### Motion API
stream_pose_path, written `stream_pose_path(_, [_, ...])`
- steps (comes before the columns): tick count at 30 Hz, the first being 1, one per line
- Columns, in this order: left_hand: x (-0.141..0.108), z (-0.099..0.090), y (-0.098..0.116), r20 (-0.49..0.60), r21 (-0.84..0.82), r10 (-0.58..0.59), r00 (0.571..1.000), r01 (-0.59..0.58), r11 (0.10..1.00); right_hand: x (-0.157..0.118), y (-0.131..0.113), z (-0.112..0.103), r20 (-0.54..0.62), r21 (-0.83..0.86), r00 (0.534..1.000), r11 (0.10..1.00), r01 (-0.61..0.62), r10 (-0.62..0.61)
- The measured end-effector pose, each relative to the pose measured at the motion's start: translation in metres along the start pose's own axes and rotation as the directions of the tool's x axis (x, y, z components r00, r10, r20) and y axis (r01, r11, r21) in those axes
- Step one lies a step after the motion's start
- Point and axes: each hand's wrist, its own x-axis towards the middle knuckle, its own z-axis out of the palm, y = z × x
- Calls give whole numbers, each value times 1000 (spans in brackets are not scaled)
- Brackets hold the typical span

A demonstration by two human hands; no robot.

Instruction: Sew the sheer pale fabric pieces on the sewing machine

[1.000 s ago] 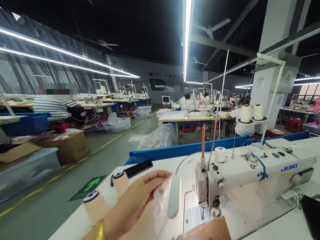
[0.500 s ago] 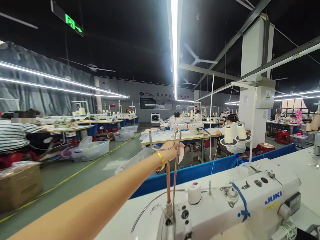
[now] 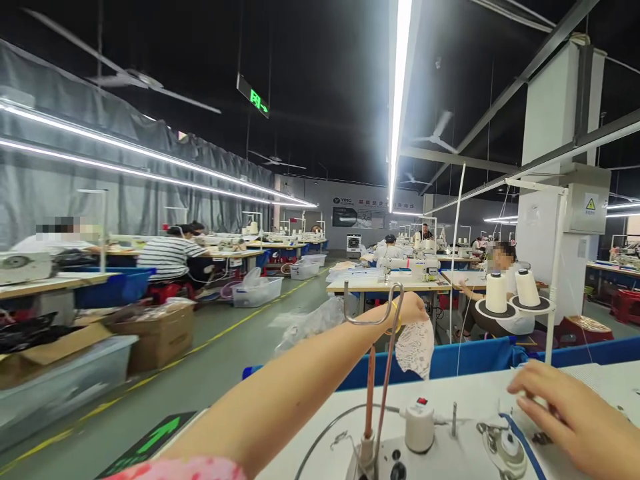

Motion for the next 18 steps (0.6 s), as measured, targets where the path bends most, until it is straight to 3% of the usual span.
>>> stream_pose_path(3, [4, 4, 4, 61, -47, 40, 997, -37, 998, 60, 10, 6, 194, 91, 979, 992, -87, 68])
stream_pose_path(5, [5, 9, 6, 95, -87, 74, 993, -66, 994, 93, 14, 23, 316, 120, 938, 975, -190, 144])
stream_pose_path(8, [6, 20, 9, 131, -141, 129, 983, -110, 984, 127, 19, 54, 386, 126, 907, 965, -230, 166])
stream_pose_path(12, [7, 30, 7, 127, -163, 148, 981, -126, 979, 153, 38, 84, 440, 59, 874, 965, -256, 205])
stream_pose_path(15, [2, 27, -4, 73, -146, 122, 990, -111, 983, 163, 64, 98, 435, -104, 863, 967, -235, 256])
stream_pose_path(18, [-14, 20, -22, 19, -131, 117, 993, -113, 985, 164, 91, 105, 391, -299, 882, 942, -149, 264])
